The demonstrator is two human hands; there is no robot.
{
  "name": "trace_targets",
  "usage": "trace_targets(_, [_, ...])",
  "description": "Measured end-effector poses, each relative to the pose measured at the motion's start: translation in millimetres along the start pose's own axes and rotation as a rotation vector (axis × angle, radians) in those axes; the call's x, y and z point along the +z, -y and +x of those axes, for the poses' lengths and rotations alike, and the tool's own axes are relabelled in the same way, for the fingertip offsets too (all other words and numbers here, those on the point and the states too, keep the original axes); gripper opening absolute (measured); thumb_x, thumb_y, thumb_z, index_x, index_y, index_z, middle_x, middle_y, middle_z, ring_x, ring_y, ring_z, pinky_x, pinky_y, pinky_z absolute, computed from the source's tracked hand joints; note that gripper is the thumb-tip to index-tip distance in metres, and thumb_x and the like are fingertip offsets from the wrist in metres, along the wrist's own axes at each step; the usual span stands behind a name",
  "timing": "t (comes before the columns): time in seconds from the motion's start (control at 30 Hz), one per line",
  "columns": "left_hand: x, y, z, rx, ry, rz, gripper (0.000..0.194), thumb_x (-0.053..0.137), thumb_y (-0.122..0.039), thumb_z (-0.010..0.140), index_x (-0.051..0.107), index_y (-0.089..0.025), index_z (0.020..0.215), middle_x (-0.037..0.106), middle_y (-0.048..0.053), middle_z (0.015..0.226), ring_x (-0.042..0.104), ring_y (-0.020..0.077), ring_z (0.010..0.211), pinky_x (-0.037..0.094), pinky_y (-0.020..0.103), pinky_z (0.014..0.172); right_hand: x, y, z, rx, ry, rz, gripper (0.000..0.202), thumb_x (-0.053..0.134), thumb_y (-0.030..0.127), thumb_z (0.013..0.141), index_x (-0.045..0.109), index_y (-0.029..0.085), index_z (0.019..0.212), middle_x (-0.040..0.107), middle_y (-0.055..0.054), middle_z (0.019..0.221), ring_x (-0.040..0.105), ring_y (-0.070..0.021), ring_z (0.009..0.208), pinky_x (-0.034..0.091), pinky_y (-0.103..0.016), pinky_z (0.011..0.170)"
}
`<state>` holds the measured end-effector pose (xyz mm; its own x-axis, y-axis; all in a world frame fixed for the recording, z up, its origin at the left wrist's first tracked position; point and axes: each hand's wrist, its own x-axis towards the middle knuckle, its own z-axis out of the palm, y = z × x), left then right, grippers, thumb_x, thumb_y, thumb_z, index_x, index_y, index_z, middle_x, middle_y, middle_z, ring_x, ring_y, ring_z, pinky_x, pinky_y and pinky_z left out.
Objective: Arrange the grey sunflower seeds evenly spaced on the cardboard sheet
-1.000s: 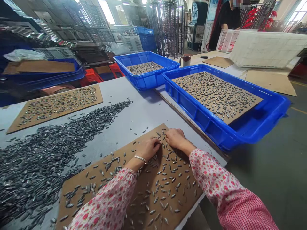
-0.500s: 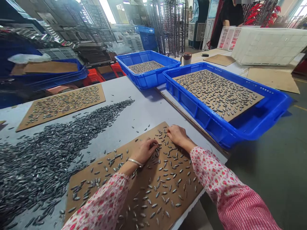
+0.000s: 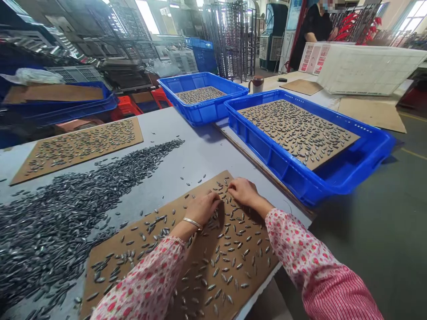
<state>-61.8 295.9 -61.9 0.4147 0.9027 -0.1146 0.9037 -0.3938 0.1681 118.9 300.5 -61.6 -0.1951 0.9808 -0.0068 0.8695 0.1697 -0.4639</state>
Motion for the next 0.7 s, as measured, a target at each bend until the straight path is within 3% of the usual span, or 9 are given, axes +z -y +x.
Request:
trace_targets(0.17, [-10.2,-20.7,4.2,0.053,-0.070,0.076,0.026,0.039,-0.029,0.091,0.063,-0.019,0.097,0.060,0.009,0.097,0.057,0.0213,0.096,0.042,0.031,0.078,0.1,-16.7,1.4,0.077,-0.058,0.072,0.014,0.057,0.029,0.082,0.069,0.023,0.087,0.068,0.000,0.093,0.058,-0.0140,0.087,0.040,-0.023,0.075])
trace_targets(0.3, [-5.6,-30.3,21.8,0.163,-0.094,0.148,0.026,0.039,-0.020,0.090,0.064,-0.015,0.094,0.060,0.012,0.095,0.056,0.0240,0.097,0.041,0.035,0.081,3.2,-21.6,0.1,0.098,-0.059,0.072,0.014,0.057,0.028,0.081,0.069,0.024,0.087,0.067,0.000,0.093,0.058,-0.0133,0.084,0.040,-0.022,0.074])
trace_targets(0.47, [5.4,-27.2,35.0,0.222,-0.057,0.161,0.026,0.040,-0.019,0.089,0.066,-0.015,0.090,0.061,0.012,0.091,0.057,0.0245,0.093,0.042,0.036,0.078,1.9,-27.2,-2.2,0.168,-0.054,0.050,0.014,0.058,0.030,0.079,0.069,0.024,0.086,0.067,-0.001,0.095,0.058,-0.0141,0.087,0.039,-0.023,0.074])
trace_targets(0.7, [5.4,-19.1,28.3,0.179,-0.001,0.066,0.024,0.043,-0.026,0.088,0.066,-0.021,0.091,0.060,0.007,0.095,0.057,0.0216,0.089,0.042,0.031,0.067,7.4,-32.9,-3.6,0.127,0.014,0.011,0.015,0.057,0.029,0.078,0.069,0.025,0.086,0.066,-0.001,0.094,0.057,-0.0157,0.087,0.038,-0.024,0.069])
